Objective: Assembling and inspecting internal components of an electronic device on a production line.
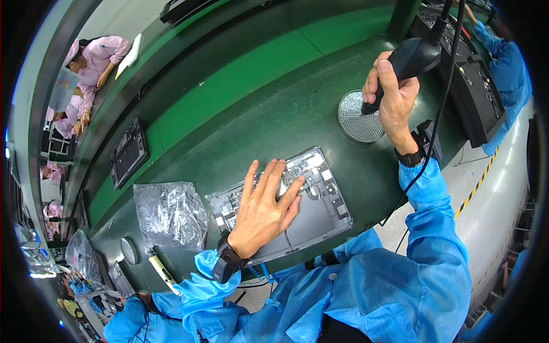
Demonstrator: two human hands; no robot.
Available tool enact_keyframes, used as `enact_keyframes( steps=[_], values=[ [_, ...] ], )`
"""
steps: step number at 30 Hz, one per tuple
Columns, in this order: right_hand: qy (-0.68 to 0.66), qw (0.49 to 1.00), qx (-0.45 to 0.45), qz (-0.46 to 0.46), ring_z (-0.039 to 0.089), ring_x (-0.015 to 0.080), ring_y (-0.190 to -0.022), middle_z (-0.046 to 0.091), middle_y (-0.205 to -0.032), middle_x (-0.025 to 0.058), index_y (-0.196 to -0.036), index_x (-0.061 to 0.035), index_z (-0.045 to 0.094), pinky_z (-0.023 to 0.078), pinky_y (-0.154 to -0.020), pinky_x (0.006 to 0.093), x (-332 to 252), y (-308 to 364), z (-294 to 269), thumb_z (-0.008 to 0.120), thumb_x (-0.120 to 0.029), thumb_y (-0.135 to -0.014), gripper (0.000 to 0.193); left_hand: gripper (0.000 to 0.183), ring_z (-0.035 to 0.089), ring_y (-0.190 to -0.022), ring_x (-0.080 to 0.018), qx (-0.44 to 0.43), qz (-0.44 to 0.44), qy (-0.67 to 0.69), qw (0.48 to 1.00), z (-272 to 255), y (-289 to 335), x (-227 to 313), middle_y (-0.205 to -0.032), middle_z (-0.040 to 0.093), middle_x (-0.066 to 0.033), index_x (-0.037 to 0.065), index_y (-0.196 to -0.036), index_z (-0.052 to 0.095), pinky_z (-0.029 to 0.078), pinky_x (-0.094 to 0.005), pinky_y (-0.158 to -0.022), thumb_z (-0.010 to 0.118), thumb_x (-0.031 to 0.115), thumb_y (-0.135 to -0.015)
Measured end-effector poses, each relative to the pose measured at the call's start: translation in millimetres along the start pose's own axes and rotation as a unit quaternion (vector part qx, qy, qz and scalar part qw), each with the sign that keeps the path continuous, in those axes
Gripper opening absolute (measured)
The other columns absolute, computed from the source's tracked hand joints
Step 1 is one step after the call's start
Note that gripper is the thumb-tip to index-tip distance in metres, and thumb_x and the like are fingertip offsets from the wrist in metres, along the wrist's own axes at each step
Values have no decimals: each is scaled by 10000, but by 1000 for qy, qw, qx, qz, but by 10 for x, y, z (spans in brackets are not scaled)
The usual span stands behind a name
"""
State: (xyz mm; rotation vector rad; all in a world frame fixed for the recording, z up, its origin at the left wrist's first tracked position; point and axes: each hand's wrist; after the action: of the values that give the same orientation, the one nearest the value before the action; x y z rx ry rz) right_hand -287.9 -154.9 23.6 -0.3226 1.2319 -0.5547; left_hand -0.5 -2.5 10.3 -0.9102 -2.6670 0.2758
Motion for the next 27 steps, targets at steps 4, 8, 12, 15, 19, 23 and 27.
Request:
enact_keyframes(
  steps=[4, 8, 12, 15, 19, 23, 27],
  values=[
    [-1, 1000, 3, 0, 540, 79, -502, 608, -642, 5, -1079, -33, 651, 413, -491, 251, 5, 12, 22, 700, -172, -1099, 149, 492, 612, -1374, -414, 3, 5, -1, 1000, 6, -4, -12, -1469, 596, -247, 155, -1383, 739, 363, -639, -1249, 824, 166, -898],
    [24, 999, 24, -14, 534, 81, -498, 601, -632, 9, -1085, -29, 650, 413, -488, 252, -73, -11, -133, 693, -165, -1102, 144, 496, 614, -1376, -414, -1, 10, 1, 1000, -4, -14, -8, -1475, 594, -251, 154, -1384, 740, 361, -637, -1251, 825, 166, -896],
    [17, 997, 55, -46, 532, 91, -500, 594, -634, 17, -1086, -23, 649, 413, -490, 256, -206, 3, -311, 680, -153, -1106, 136, 477, 619, -1378, -415, 3, 4, 0, 1000, -14, 7, -6, -1470, 599, -255, 142, -1361, 754, 361, -634, -1253, 826, 156, -889],
    [31, 997, 50, -43, 538, 91, -506, 598, -645, 21, -1080, -24, 649, 415, -494, 257, -197, -9, -333, 677, -155, -1108, 137, 467, 588, -1403, -427, -5, 11, -2, 1000, 13, 16, -24, -1470, 603, -280, 117, -1388, 737, 346, -642, -1262, 793, 198, -931],
    [41, 997, 45, -41, 539, 90, -506, 598, -646, 21, -1074, -27, 648, 413, -495, 256, -167, 14, -382, 674, -159, -1111, 139, 476, 605, -1389, -425, 2, 6, 3, 1000, 15, 10, -16, -1462, 604, -269, 128, -1375, 744, 355, -645, -1254, 813, 169, -906],
    [34, 998, 43, -31, 536, 86, -507, 599, -644, 16, -1065, -28, 646, 406, -495, 253, -122, 20, -373, 674, -162, -1111, 144, 491, 617, -1383, -415, 3, 1, 3, 1000, 11, 2, 4, -1461, 604, -252, 142, -1369, 750, 364, -641, -1251, 830, 150, -885],
    [49, 998, 41, -24, 534, 85, -507, 600, -645, 12, -1051, -28, 644, 402, -500, 249, -117, 39, -347, 678, -165, -1110, 152, 496, 615, -1386, -415, 6, -2, 5, 1000, 7, 10, -5, -1464, 605, -252, 148, -1376, 750, 362, -639, -1253, 830, 154, -887]
  ],
)
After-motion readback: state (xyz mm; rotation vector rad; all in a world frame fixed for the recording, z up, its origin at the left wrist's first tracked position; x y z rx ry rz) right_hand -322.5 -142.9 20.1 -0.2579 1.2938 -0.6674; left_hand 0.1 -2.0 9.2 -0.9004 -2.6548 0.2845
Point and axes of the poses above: each hand's wrist, its own y-axis away from the middle knuckle, its own z-axis out of the palm, x = y × z
